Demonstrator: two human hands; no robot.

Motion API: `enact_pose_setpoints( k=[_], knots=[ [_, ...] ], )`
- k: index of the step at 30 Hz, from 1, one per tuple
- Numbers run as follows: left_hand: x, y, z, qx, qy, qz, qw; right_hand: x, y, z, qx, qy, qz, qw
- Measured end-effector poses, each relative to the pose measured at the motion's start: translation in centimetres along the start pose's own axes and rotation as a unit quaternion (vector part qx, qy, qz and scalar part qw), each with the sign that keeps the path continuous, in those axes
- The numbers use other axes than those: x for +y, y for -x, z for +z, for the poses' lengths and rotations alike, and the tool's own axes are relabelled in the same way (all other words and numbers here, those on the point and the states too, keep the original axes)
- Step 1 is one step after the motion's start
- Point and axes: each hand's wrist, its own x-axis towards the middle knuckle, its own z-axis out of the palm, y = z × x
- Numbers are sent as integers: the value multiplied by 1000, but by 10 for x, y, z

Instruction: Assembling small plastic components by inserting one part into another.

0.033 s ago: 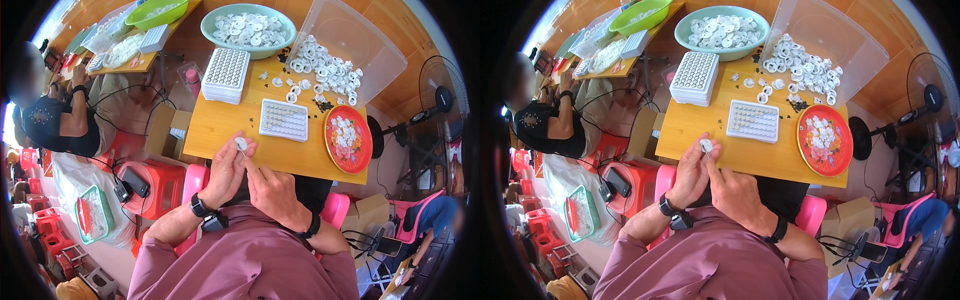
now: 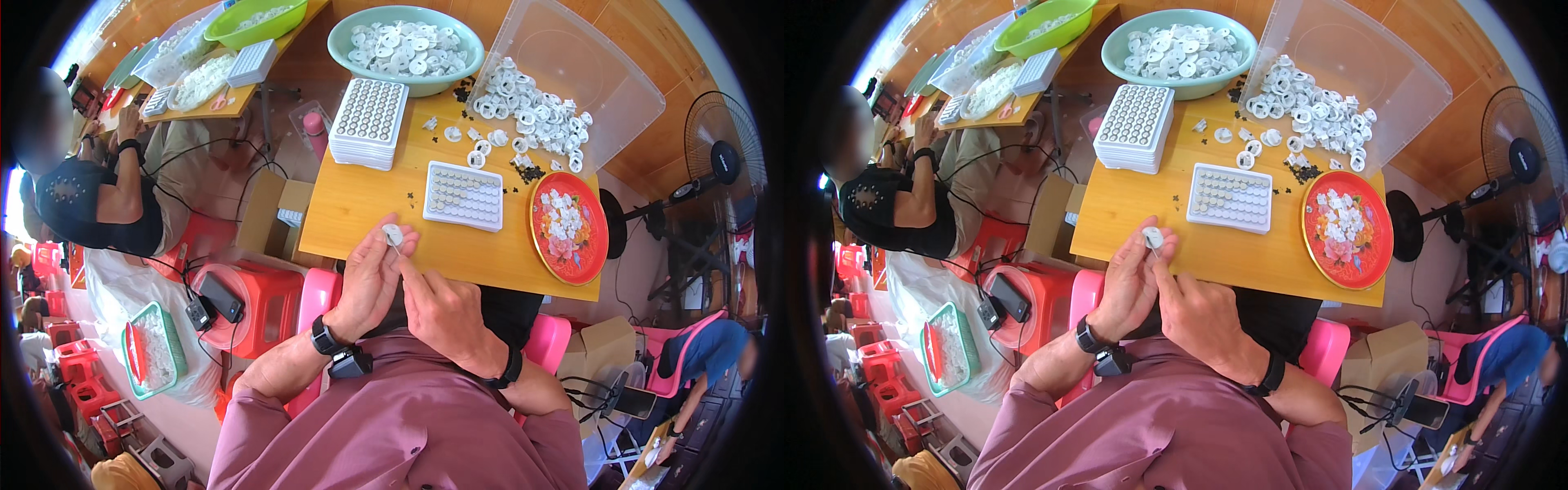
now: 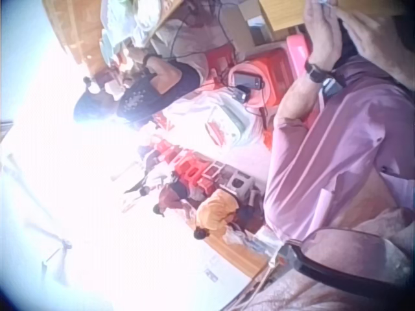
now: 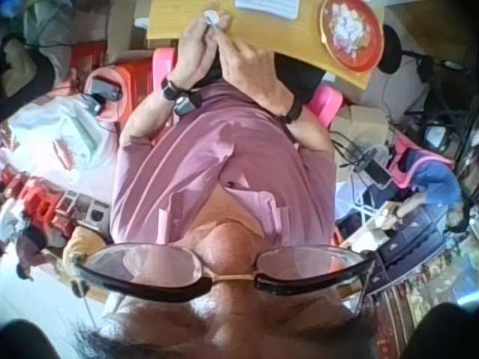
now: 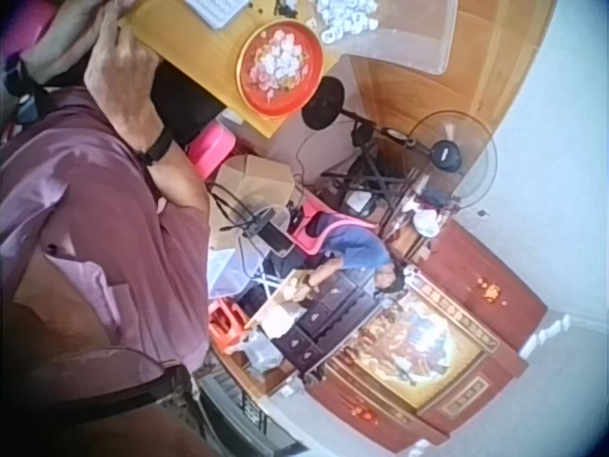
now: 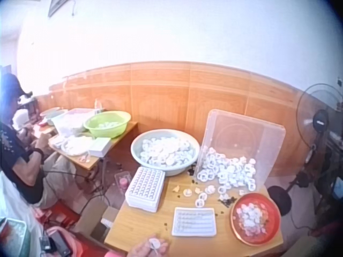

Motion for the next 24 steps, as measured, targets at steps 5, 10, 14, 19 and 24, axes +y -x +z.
enact_pose_setpoints(
  k=[5, 10, 14, 19, 24],
  knots=[
    [0, 0, 1, 24, 11, -2, 1000, -5, -3, 7, 3, 14, 3, 1000],
    [2, 0, 3, 37, 23, 1, 999, -7, -7, 7, 1, 22, 5, 1000],
    [0, -1, 5, 34, 19, 3, 999, -4, -7, 9, 9, 21, 5, 1000],
    [4, -2, 4, 36, 4, 6, 999, -5, -9, 5, 7, 6, 8, 1000],
    [3, -1, 4, 32, 17, -2, 999, -6, -2, 1, 14, 4, 11, 1000]
  ],
)
